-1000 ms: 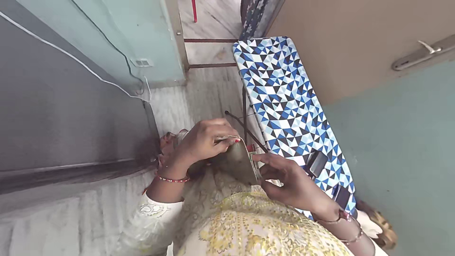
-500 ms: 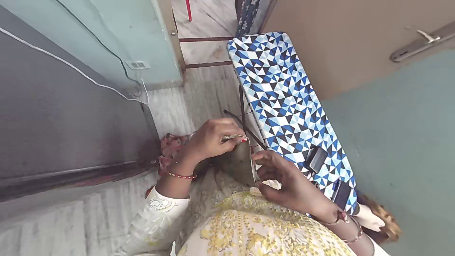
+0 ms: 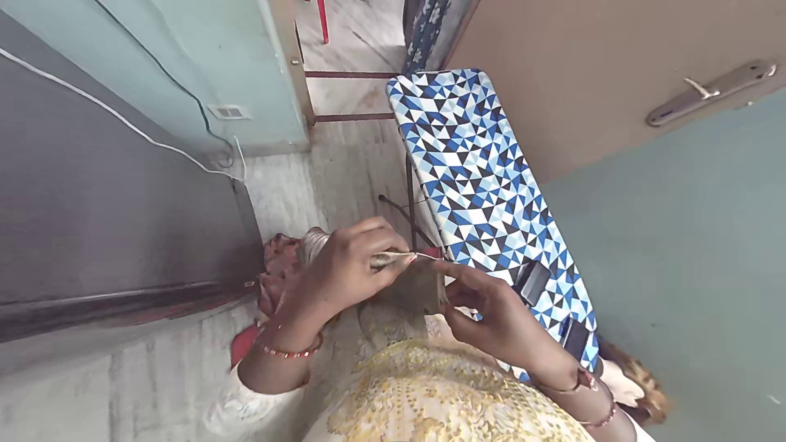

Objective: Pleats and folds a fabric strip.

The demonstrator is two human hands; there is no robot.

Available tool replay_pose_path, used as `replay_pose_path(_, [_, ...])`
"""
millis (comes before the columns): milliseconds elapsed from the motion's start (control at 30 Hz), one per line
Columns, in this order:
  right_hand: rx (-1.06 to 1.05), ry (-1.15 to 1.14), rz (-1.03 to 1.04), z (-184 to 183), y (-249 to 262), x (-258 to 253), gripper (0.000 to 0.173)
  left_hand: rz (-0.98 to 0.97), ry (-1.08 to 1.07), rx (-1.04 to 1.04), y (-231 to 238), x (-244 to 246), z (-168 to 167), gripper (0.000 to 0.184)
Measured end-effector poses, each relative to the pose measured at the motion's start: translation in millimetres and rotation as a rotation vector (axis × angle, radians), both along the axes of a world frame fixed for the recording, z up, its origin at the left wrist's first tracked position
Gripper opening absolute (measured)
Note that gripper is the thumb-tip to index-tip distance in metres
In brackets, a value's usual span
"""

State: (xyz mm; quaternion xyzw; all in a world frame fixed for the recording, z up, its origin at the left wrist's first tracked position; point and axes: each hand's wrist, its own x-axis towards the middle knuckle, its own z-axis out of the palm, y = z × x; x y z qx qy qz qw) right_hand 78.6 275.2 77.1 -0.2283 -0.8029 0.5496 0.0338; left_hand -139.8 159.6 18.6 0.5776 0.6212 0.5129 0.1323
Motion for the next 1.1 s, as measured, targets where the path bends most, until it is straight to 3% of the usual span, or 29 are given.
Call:
replay_pose_path(200, [-0.041, -0.048, -0.131, -0.7, 5.4, -0.7, 0.058, 0.005, -0.009, -0.114, -25.0, 34.4, 11.4, 0.023])
replay_pose_path(400, [-0.047, 0.003, -0.166, -7.1, 1.9, -3.8, 0.055, 0.060, -0.040, -0.079, -43.9, 58.1, -3.0, 0.021])
replay_pose_path(733, [-0.127, 0.062, -0.196, -8.0, -3.6, -17.7, 0.052, 0.170, 0.275, 0.015, -51.9, 76.8, -8.0, 0.025])
replay_pose_path(1100, [-0.236, 0.077, -0.222, -9.9, -3.9, -26.6, 0.051, 0.148, 0.375, -0.031, -44.5, 76.6, -6.2, 0.027])
